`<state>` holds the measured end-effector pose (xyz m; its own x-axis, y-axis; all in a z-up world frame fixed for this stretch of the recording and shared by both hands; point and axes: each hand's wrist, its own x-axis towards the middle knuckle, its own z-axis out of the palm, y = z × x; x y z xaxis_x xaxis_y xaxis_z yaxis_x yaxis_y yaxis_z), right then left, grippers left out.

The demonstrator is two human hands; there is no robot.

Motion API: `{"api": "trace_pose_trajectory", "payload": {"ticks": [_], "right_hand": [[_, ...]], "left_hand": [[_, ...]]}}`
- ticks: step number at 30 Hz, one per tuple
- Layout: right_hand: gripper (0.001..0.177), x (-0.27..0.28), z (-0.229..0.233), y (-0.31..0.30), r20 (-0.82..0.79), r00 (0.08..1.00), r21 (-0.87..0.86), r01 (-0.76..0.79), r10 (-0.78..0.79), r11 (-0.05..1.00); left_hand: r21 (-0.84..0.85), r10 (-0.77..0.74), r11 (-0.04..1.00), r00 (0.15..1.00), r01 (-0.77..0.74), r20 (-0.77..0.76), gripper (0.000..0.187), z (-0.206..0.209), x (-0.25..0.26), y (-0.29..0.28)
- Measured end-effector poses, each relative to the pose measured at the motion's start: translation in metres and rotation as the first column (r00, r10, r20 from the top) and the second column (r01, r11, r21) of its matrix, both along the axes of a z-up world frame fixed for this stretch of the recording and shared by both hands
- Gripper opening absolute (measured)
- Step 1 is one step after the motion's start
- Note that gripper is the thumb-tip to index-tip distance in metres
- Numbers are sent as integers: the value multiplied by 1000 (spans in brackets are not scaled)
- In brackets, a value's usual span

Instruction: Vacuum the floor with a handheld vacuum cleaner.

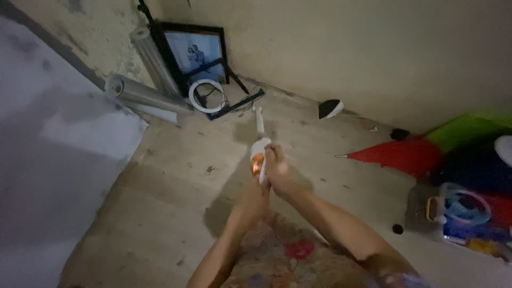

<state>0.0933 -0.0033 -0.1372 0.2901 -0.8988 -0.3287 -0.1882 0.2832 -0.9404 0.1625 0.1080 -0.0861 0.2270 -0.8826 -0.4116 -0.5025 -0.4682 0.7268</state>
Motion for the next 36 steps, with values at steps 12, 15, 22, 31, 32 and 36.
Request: {"api": "trace_pose_trajectory", "payload": {"ticks": [12, 15, 22, 31, 32, 36], "right_hand": [[35, 2, 19, -5, -80, 997, -102, -33, 25, 994], [33, -8, 23, -15, -11, 987, -82, -162, 161, 983], [29, -44, -40, -22, 129, 970, -226, -173, 205, 959], [23, -145, -89, 23, 66, 968, -550, -167, 242, 818], [26, -156, -72, 39, 234, 956, -239, -119, 176, 964], [31, -205, -70, 77, 235, 966, 30, -120, 110, 992]], "left_hand": [[35, 56, 998, 998, -57, 22, 56, -13, 0, -14], [-147, 103, 983, 994, -108, -41, 53, -46, -7, -21], [-72, 127, 989, 989, -132, -71, 49, -63, -54, -16], [-288, 118, 953, 991, -96, 59, 44, -196, -161, 19], [-282, 154, 949, 987, -137, 39, 43, -185, -173, 31], [-251, 256, 925, 957, -284, -137, 41, -139, -224, 80]]}}
